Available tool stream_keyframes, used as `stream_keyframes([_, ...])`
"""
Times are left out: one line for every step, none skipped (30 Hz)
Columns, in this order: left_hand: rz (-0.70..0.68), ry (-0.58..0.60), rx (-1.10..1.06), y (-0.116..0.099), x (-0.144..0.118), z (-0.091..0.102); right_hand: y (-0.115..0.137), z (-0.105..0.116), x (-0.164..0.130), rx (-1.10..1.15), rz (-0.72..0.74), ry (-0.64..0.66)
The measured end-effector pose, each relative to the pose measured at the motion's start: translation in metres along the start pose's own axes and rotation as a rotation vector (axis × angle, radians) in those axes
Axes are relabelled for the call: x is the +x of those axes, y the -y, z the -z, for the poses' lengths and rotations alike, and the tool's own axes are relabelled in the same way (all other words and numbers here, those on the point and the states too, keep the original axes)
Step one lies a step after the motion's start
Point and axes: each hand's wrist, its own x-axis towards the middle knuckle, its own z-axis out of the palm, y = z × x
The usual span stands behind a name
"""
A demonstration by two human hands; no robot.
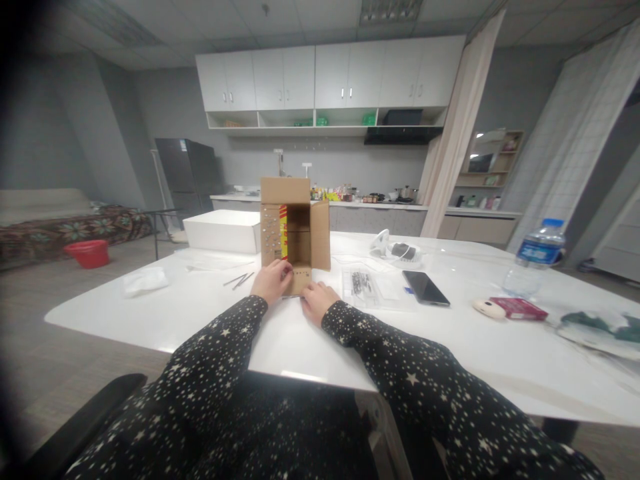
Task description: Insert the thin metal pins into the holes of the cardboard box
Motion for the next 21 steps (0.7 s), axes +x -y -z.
stream_keyframes([0.005, 0.007, 0.003, -0.0003, -0.0001, 0.0004, 0.0001, 0.0002, 0.0000, 0.001, 0.001, -0.003])
stream_keyframes([0.010, 0.014, 0.006, -0.0007, -0.0001, 0.0008, 0.0002, 0.0003, 0.0000, 0.003, 0.002, -0.005])
stream_keyframes([0.016, 0.021, 0.009, -0.0010, -0.0001, 0.0012, 0.0002, 0.0003, 0.0001, 0.007, 0.003, -0.006])
stream_keyframes([0.019, 0.027, 0.011, -0.0012, 0.0000, 0.0015, 0.0002, 0.0002, 0.0001, 0.010, 0.004, -0.006])
stream_keyframes([0.022, 0.033, 0.014, -0.0014, 0.0000, 0.0018, 0.0001, -0.0001, 0.0002, 0.013, 0.006, -0.005])
stream_keyframes([0.022, 0.038, 0.015, -0.0016, 0.0001, 0.0020, 0.0000, -0.0005, 0.0003, 0.016, 0.006, -0.004])
stream_keyframes([0.022, 0.041, 0.016, -0.0016, 0.0001, 0.0022, -0.0002, -0.0010, 0.0003, 0.017, 0.005, -0.004])
stream_keyframes([0.021, 0.043, 0.016, -0.0015, 0.0000, 0.0023, -0.0004, -0.0014, 0.0004, 0.019, 0.003, -0.004])
stream_keyframes([0.019, 0.046, 0.019, -0.0014, -0.0001, 0.0023, -0.0005, -0.0018, 0.0003, 0.019, 0.002, -0.005])
stream_keyframes([0.017, 0.050, 0.026, -0.0012, -0.0002, 0.0022, -0.0006, -0.0020, 0.0002, 0.020, 0.001, -0.004])
stream_keyframes([0.015, 0.056, 0.034, -0.0011, -0.0004, 0.0021, -0.0006, -0.0021, 0.0002, 0.020, -0.001, -0.005])
stream_keyframes([0.012, 0.062, 0.044, -0.0009, -0.0005, 0.0019, -0.0005, -0.0021, 0.0001, 0.020, -0.002, -0.005])
stream_keyframes([0.010, 0.067, 0.052, -0.0008, -0.0006, 0.0018, -0.0005, -0.0020, 0.0000, 0.020, -0.004, -0.004])
stream_keyframes([0.009, 0.071, 0.058, -0.0008, -0.0007, 0.0018, -0.0004, -0.0019, 0.0000, 0.021, -0.005, -0.003])
stream_keyframes([0.011, 0.073, 0.059, -0.0009, -0.0007, 0.0017, -0.0004, -0.0019, 0.0001, 0.021, -0.006, -0.002])
stream_keyframes([0.014, 0.074, 0.058, -0.0010, -0.0006, 0.0018, -0.0004, -0.0019, 0.0002, 0.021, -0.005, -0.001])
stream_keyframes([0.018, 0.077, 0.056, -0.0012, -0.0005, 0.0018, -0.0004, -0.0019, 0.0003, 0.020, -0.004, 0.000])
stream_keyframes([0.020, 0.080, 0.053, -0.0013, -0.0003, 0.0018, -0.0005, -0.0019, 0.0004, 0.020, -0.002, -0.001])
stream_keyframes([0.019, 0.084, 0.051, -0.0014, -0.0001, 0.0018, -0.0005, -0.0019, 0.0004, 0.019, 0.000, -0.004])
stream_keyframes([0.017, 0.088, 0.050, -0.0014, 0.0000, 0.0016, -0.0004, -0.0018, 0.0004, 0.019, 0.001, -0.008])
stream_keyframes([0.012, 0.092, 0.051, -0.0014, 0.0000, 0.0011, -0.0004, -0.0016, 0.0004, 0.019, 0.002, -0.009])
